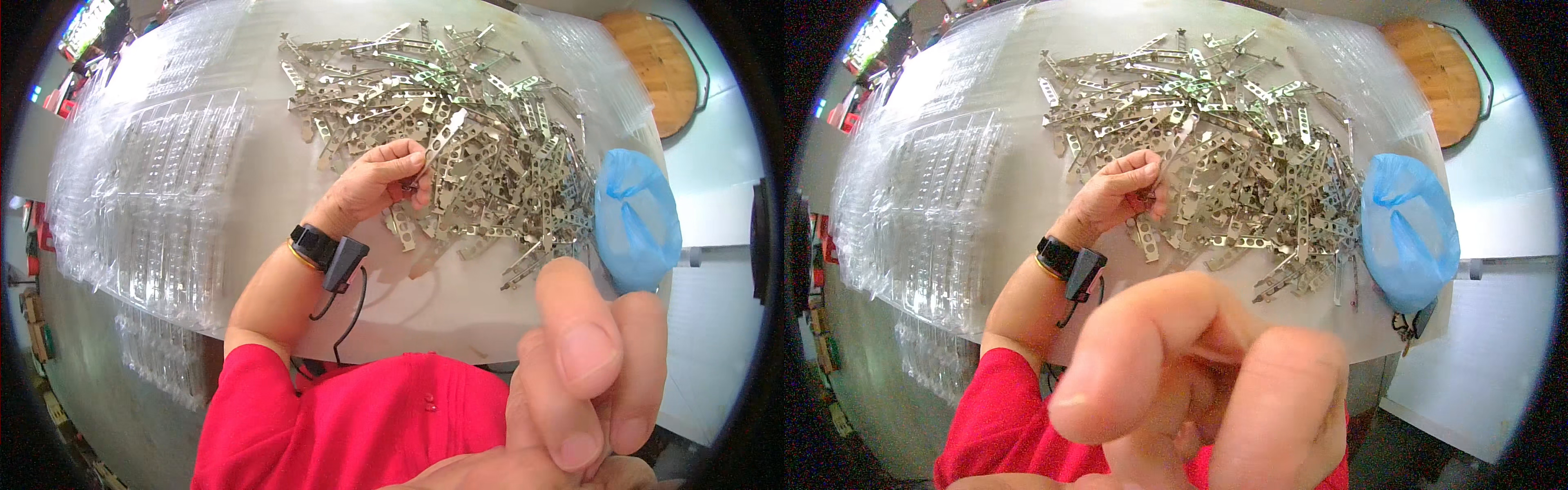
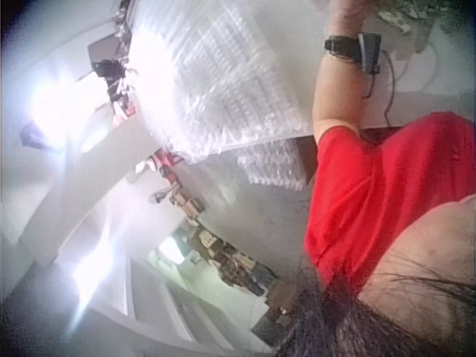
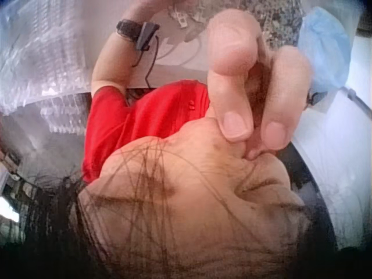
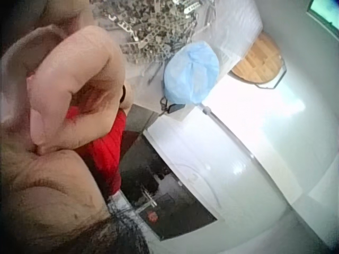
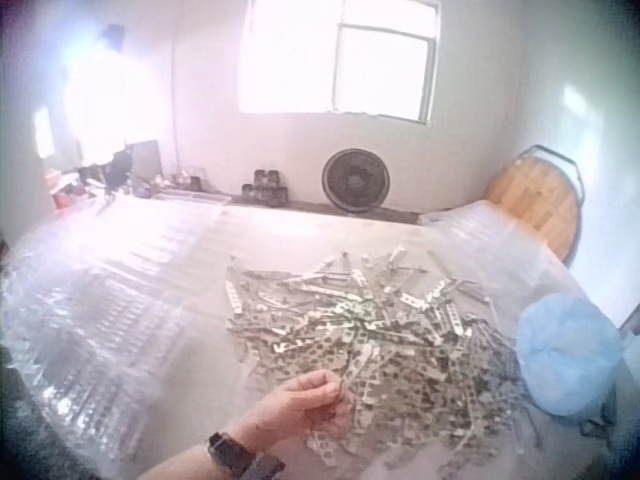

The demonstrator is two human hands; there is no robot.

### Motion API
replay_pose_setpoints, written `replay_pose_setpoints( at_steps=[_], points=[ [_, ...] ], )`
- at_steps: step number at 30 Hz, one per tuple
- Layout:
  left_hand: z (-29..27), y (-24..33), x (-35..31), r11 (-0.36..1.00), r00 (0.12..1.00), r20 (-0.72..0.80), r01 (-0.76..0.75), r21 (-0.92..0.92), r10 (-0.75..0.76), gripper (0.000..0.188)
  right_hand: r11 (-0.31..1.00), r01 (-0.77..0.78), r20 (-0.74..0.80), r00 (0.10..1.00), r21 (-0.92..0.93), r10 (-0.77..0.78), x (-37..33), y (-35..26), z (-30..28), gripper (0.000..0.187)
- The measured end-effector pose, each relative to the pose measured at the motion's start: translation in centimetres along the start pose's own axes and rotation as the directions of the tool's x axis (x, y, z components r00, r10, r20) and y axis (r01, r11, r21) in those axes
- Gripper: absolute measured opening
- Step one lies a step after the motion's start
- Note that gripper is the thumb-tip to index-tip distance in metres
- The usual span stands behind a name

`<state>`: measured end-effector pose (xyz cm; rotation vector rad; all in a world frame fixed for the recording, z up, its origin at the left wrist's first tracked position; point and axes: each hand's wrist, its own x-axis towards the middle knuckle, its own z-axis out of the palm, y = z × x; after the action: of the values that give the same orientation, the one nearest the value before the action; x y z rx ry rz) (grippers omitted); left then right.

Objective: Inspecting and sorting small metal components on a workstation table.

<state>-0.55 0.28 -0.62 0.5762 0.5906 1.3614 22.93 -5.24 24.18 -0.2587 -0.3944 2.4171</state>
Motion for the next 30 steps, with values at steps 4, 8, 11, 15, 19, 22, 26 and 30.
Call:
replay_pose_setpoints(
  at_steps=[4,8,11,15,19,22,26,30],
  points=[
    [0.5,0.0,0.6,1.000,0.999,0.033,0.018,-0.007,-0.018,0.010,0.999,-0.034,0.028,0.999,0.025,0.034,0.4,-0.7,-0.6,0.026],
    [0.4,0.2,0.1,1.000,1.000,-0.013,0.005,-0.003,-0.005,0.010,0.996,-0.078,0.206,0.975,-0.042,0.085,1.3,-0.8,-2.3,0.025],
    [0.1,-0.1,0.3,1.000,1.000,0.005,-0.005,-0.011,0.005,0.012,0.989,-0.098,0.327,0.936,-0.109,0.129,2.2,-0.8,-3.4,0.025],
    [0.2,0.1,0.2,1.000,1.000,-0.013,-0.015,-0.013,0.015,0.012,0.986,-0.058,0.417,0.901,-0.155,0.119,5.7,-2.0,-6.7,0.019],
    [0.4,-0.1,0.6,1.000,1.000,0.023,0.007,-0.024,-0.007,0.013,0.922,0.146,0.054,0.989,-0.359,-0.136,8.7,-4.8,-12.3,0.042],
    [0.3,0.1,0.2,1.000,1.000,0.009,0.000,-0.017,0.000,0.014,0.907,0.135,0.002,0.989,-0.398,-0.146,9.6,-5.3,-15.0,0.041],
    [0.2,0.1,0.3,1.000,0.999,0.032,-0.016,-0.018,0.017,0.015,0.916,0.105,-0.021,0.992,-0.387,-0.123,10.2,-5.3,-15.9,0.038],
    [0.1,0.2,0.4,1.000,0.999,0.035,-0.012,-0.002,0.012,0.016,0.754,0.127,-0.039,0.980,-0.644,-0.198,11.0,-5.1,-17.4,0.031]
  ],
)
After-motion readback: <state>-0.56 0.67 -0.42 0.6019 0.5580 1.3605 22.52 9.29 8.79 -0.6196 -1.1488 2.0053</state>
